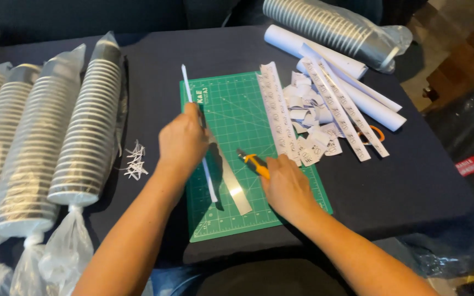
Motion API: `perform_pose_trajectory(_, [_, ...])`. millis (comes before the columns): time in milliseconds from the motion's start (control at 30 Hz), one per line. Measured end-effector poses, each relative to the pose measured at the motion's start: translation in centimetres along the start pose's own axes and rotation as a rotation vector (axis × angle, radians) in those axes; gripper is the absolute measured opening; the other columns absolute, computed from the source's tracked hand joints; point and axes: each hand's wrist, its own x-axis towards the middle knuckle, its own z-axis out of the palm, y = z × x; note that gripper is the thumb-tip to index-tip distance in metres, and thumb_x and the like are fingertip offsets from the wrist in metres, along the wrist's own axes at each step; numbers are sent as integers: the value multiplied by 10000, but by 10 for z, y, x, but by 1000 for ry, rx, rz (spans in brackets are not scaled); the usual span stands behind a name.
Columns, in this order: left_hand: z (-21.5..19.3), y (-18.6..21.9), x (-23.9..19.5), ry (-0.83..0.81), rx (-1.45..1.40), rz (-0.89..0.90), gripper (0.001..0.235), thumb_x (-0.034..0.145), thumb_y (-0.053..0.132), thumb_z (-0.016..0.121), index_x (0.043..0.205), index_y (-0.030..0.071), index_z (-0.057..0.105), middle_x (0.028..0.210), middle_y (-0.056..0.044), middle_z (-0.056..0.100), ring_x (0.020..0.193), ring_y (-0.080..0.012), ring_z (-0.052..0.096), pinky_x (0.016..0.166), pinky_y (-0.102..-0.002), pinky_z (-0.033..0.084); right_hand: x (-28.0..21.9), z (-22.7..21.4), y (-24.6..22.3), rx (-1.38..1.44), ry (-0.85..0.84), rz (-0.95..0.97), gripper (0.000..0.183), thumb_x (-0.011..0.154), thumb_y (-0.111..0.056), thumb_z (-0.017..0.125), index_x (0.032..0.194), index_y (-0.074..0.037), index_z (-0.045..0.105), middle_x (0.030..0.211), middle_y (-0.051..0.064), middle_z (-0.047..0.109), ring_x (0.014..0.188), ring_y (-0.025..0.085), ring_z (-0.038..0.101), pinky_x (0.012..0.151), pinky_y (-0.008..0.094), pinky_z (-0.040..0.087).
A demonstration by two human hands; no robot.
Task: Cutting individual labels from a printed strip using a utility knife, ruler, and scissors on a cutting mat.
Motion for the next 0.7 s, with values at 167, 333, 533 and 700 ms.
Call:
perform_pose_trajectory(167, [-23,24,24,43,-326,12,228,905,160,618,1113,136,527,811,-144,709,880,-448,732,816,-552,566,-4,-8,29,39,162,-25,310,880,-237,751,1121,-43,745,882,132,667,878,368,707,729,451,590])
perform_pose_trajectory(333, [2,72,47,46,-712,-27,186,901,116,566,1078,164,596,762,-118,701,859,-389,740,782,-510,568,4,-19,146,24,592,85,103,896,-122,771,995,-111,796,849,101,729,869,323,727,776,379,570])
perform_pose_trajectory(533, [76,121,76,-76,-847,-20,199,879,122,563,1075,135,596,807,-170,716,933,-446,737,820,-555,559,-3,-26,238,-123,389,488,415,895,-337,826,1210,-75,758,1113,138,668,1082,402,634,949,476,505])
perform_pose_trajectory(700, [119,120,88,-269,-520,-100,262,964,251,545,1210,162,529,1090,-185,749,1108,-399,722,979,-542,552,-2,-19,244,75,349,506,310,873,-225,837,1117,-44,772,1062,154,665,1011,379,686,891,435,545])
